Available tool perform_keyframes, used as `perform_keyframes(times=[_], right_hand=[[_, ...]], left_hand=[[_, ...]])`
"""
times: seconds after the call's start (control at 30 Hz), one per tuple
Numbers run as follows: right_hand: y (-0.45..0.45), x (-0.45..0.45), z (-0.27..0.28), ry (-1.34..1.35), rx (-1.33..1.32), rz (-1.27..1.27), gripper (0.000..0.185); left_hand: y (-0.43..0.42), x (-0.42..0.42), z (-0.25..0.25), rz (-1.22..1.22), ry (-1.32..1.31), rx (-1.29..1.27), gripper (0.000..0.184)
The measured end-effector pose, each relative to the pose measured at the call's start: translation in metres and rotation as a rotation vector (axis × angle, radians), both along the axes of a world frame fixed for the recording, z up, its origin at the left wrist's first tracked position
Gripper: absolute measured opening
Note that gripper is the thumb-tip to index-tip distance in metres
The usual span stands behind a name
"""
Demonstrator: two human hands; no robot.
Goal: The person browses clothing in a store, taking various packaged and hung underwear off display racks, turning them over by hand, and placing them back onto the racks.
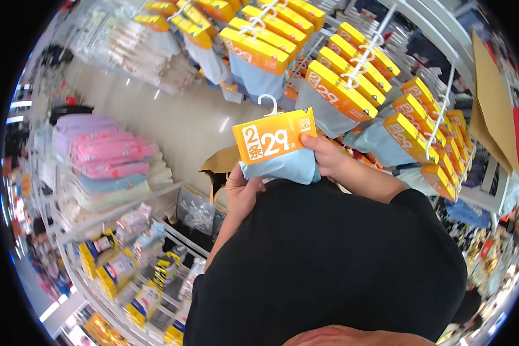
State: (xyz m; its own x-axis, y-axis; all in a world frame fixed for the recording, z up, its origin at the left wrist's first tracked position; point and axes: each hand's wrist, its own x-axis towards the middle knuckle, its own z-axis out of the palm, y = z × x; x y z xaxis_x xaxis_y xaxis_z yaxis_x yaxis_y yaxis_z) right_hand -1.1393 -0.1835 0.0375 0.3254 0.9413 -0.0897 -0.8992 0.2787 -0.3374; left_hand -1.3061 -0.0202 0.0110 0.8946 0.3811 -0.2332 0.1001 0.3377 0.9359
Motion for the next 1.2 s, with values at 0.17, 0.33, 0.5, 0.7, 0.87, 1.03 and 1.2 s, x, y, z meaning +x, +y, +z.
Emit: perform_keyframes(times=[0.17,0.33,0.5,0.7,0.87,1.03,1.2], right_hand=[[0.002,-0.016,0.01,-0.091,0.005,-0.251,0.059],[-0.015,-0.065,0.002,-0.119,-0.061,-0.617,0.055],[-0.061,-0.111,0.013,-0.115,-0.095,-1.1,0.056],[-0.116,-0.118,0.061,-0.307,-0.53,-1.506,0.045],[-0.137,-0.088,0.061,-0.347,-0.706,-1.524,0.042],[-0.149,-0.072,0.034,-0.481,-0.969,-1.367,0.039],[-0.167,-0.083,0.02,-0.694,-1.115,-1.244,0.033]], left_hand=[[0.038,0.014,0.002,-0.163,-0.038,0.009,0.022],[0.074,0.022,-0.007,-0.501,-0.053,-0.045,0.025],[0.086,0.026,-0.005,-0.774,-0.035,-0.145,0.031],[0.084,0.024,-0.004,-0.908,-0.028,-0.213,0.03],[0.069,0.021,0.0,-0.858,-0.074,-0.214,0.029],[0.051,0.023,-0.003,-0.833,-0.056,-0.145,0.028],[0.023,0.026,-0.004,-0.806,-0.079,-0.095,0.027]])
